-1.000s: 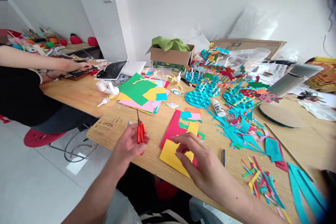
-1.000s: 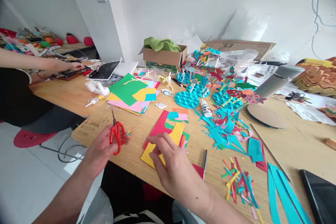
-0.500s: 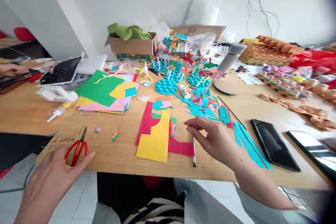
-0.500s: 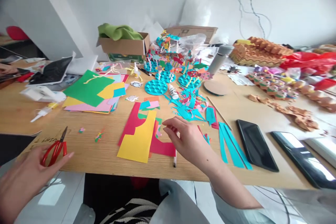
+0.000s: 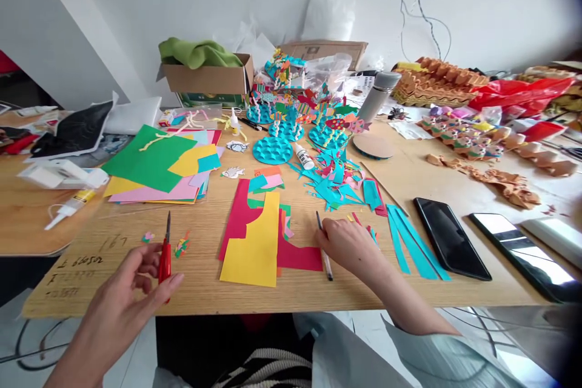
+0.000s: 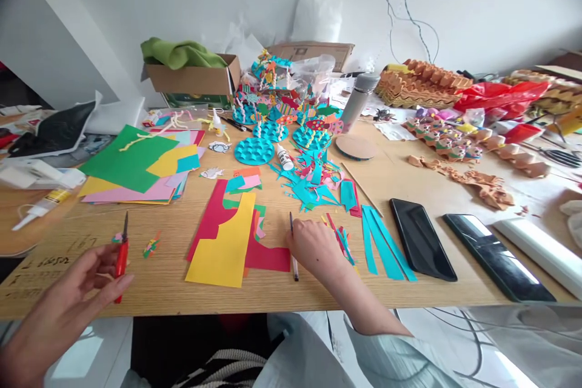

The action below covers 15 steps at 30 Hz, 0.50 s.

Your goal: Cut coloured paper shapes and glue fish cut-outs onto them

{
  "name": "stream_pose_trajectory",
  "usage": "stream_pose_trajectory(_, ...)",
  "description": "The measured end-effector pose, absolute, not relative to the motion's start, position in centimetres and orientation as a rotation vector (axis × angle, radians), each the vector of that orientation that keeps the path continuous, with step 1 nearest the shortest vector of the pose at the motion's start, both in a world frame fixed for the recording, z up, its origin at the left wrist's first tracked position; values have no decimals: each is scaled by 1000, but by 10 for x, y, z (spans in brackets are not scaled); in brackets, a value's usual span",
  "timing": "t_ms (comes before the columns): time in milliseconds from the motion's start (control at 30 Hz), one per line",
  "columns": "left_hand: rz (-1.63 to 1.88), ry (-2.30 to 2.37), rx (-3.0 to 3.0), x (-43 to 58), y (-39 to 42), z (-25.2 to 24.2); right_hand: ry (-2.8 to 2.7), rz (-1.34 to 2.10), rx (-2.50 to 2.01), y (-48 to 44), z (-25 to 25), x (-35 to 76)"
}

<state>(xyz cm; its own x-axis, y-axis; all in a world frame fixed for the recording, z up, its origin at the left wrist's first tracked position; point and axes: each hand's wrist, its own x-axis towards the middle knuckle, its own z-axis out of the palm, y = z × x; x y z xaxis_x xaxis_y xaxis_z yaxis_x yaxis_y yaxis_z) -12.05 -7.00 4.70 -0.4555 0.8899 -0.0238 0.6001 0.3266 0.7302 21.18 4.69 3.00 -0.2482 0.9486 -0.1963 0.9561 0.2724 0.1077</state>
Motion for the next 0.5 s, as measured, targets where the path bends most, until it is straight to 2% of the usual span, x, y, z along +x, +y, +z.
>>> stream_pose_trajectory(100, 1150, 1845, 1093, -103, -69, 50, 2319, 0, 1805, 55, 32, 214)
stream_pose_trajectory(200, 1192, 1542, 920, -85, -67, 51, 2449, 33, 1884, 49, 39, 212)
stream_pose_trajectory(300, 1064, 1238, 866, -61, -61, 48, 3003, 47, 1652, 30, 54, 202)
stream_pose_trajectory(400, 872, 954, 1030, -33, -53, 44, 3362, -286, 1025, 9, 68, 188)
stream_pose_trajectory(500, 860, 939, 1157, -11, -47, 41, 3378, -858, 1011, -2, 71, 178)
